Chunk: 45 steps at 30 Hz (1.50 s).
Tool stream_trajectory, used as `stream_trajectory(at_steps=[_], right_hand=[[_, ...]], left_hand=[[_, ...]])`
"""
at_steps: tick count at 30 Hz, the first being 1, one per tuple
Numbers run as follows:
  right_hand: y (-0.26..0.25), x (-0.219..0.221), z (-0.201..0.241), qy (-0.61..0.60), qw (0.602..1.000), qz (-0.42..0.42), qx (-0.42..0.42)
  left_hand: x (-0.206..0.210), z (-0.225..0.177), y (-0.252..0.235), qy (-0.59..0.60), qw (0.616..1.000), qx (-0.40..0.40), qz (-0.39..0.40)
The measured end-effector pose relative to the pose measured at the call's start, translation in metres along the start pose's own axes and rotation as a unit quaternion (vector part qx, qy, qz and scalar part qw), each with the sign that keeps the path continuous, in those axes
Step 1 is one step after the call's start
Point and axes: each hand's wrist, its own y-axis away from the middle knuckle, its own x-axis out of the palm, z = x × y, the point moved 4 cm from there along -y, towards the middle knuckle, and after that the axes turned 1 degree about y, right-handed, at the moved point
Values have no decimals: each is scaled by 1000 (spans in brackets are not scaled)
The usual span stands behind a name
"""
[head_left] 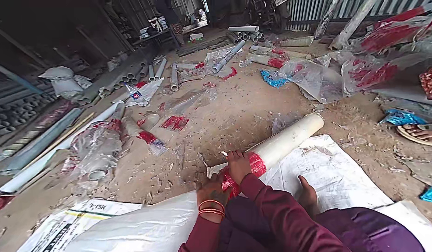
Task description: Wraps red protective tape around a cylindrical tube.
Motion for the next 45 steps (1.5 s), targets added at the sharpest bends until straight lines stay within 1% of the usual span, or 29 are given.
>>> stream_trajectory(at_steps=[1,2,3,4,5,6,7,8,9,10,11,13,14,15,18,20,21,23,24,25,26,27,28,29,31,34,40,42,45], right_hand=[[-6,3,0,18,998,53,21],[-8,4,0,19,996,75,36],[-8,4,-1,13,996,82,41],[-8,4,-2,8,996,83,44],[-9,3,-3,4,995,82,47],[-10,1,-4,3,995,83,48],[-13,0,-3,4,995,85,46],[-15,-1,-4,6,995,89,43],[-14,1,-5,5,995,90,38],[-11,3,-9,1,997,68,26],[-6,8,-13,-8,1000,18,9],[8,22,-19,-33,987,-150,-49],[12,26,-21,-34,975,-209,-70],[10,26,-23,-34,966,-243,-83],[6,23,-23,-54,945,-306,-104],[18,22,-23,-99,920,-363,-110],[30,22,-22,-132,914,-371,-100],[64,27,-20,-195,917,-343,-62],[80,31,-20,-209,932,-295,-39],[95,36,-19,-216,953,-212,-16],[105,39,-18,-212,971,-111,7],[111,40,-17,-201,979,-15,27],[113,41,-16,-190,980,49,38],[113,40,-16,-179,980,75,39],[110,37,-16,-161,980,107,38],[103,35,-11,-140,973,174,60],[103,37,-2,-90,976,186,74],[105,39,2,-85,972,201,92],[107,46,4,-87,969,200,112]], left_hand=[[-2,-2,1,3,1000,-5,21],[-4,-2,0,0,999,-5,34],[-3,-2,-1,-6,999,2,32],[1,0,0,-13,1000,16,8],[9,1,2,-25,998,38,-46],[21,6,5,-33,985,76,-151],[35,12,7,-42,942,136,-305],[48,17,7,-60,885,180,-425],[58,21,10,-65,848,205,-483],[65,21,14,-65,835,217,-501],[71,20,18,-63,836,220,-499],[81,21,25,-66,841,225,-487],[83,23,24,-71,837,229,-493],[82,23,20,-78,827,233,-505],[76,29,8,-92,799,254,-537],[73,33,6,-92,787,270,-547],[72,34,5,-89,785,276,-547],[73,36,4,-81,787,280,-544],[73,35,3,-75,789,279,-543],[73,36,2,-71,790,278,-542],[72,36,1,-68,792,278,-540],[70,37,-1,-65,794,279,-536],[68,38,-3,-62,796,279,-534],[66,39,-4,-59,799,279,-529],[63,41,-8,-55,804,280,-522],[63,42,-10,-47,803,281,-523],[64,44,-11,-25,810,271,-519],[61,46,-12,-6,820,271,-504],[52,47,-16,27,840,273,-468]])
